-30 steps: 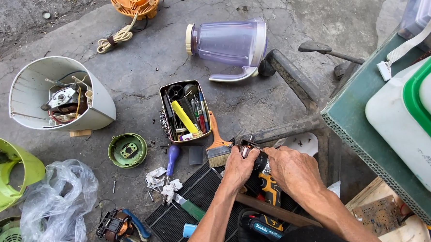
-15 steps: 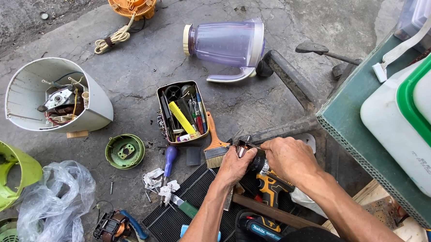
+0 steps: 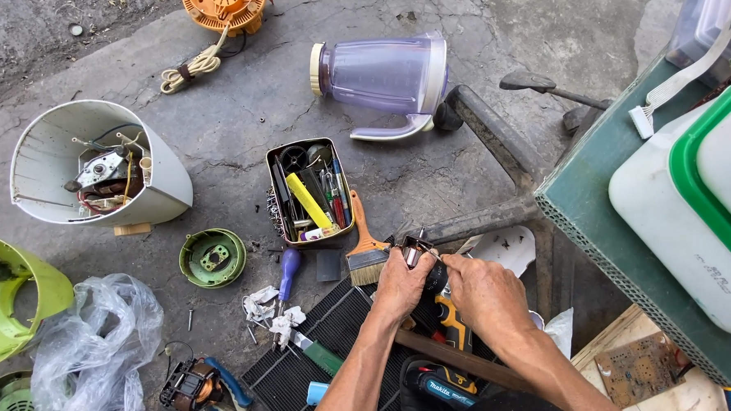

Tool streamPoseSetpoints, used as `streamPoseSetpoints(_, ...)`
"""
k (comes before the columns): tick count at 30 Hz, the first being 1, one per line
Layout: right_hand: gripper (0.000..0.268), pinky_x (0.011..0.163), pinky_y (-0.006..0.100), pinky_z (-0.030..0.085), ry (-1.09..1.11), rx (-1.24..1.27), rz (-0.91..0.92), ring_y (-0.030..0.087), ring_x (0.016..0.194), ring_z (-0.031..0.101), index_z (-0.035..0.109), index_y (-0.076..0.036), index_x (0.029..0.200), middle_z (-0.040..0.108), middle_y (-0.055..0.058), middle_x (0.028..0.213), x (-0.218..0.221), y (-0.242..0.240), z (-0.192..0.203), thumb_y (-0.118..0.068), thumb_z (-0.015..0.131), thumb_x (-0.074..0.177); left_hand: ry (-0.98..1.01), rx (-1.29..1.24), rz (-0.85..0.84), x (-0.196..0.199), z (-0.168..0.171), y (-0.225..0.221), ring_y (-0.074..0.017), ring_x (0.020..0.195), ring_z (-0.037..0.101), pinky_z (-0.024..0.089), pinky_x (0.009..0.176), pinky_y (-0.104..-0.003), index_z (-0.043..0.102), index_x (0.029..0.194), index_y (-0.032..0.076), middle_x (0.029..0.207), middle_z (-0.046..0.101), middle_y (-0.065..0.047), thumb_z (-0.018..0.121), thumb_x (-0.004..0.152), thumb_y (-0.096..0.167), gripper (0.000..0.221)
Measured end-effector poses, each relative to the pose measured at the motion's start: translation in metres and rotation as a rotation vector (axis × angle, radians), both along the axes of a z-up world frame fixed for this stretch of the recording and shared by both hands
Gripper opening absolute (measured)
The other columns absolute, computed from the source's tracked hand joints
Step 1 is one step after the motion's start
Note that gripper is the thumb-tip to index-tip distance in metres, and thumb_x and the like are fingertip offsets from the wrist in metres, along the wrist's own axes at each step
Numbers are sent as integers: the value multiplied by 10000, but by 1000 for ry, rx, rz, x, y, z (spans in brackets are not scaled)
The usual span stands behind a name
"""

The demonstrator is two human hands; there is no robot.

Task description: Maintaining and repairing a small electric motor assembly by inspecting the armature and using tools for adjustments.

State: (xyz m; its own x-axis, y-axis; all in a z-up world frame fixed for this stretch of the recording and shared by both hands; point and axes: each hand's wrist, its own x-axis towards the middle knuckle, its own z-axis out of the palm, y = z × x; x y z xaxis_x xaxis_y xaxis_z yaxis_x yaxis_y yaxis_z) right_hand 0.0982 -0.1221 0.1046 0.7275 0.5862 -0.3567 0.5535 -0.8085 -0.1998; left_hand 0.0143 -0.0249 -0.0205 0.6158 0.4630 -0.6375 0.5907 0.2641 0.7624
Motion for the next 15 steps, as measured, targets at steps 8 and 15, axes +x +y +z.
streamPoseSetpoints(8,325,803,545,640,33,-46,7,453,892,807,849,-241,1213,864,113,1039,11,1,7,-250,654,952,17,47,25,-4,7,0,-252,895,749,640,807,-377,633,1155,-38,1036,755,-177,677,977,516,584)
streamPoseSetpoints(15,235,800,546,595,135,-97,288,408,885,788,818,-276,1082,884,-2,1004,-12,52,127,-356,620,986,6,169,409,-80,147,18,-264,856,752,613,825,-397,667,1108,44,1002,790,-135,739,967,464,449)
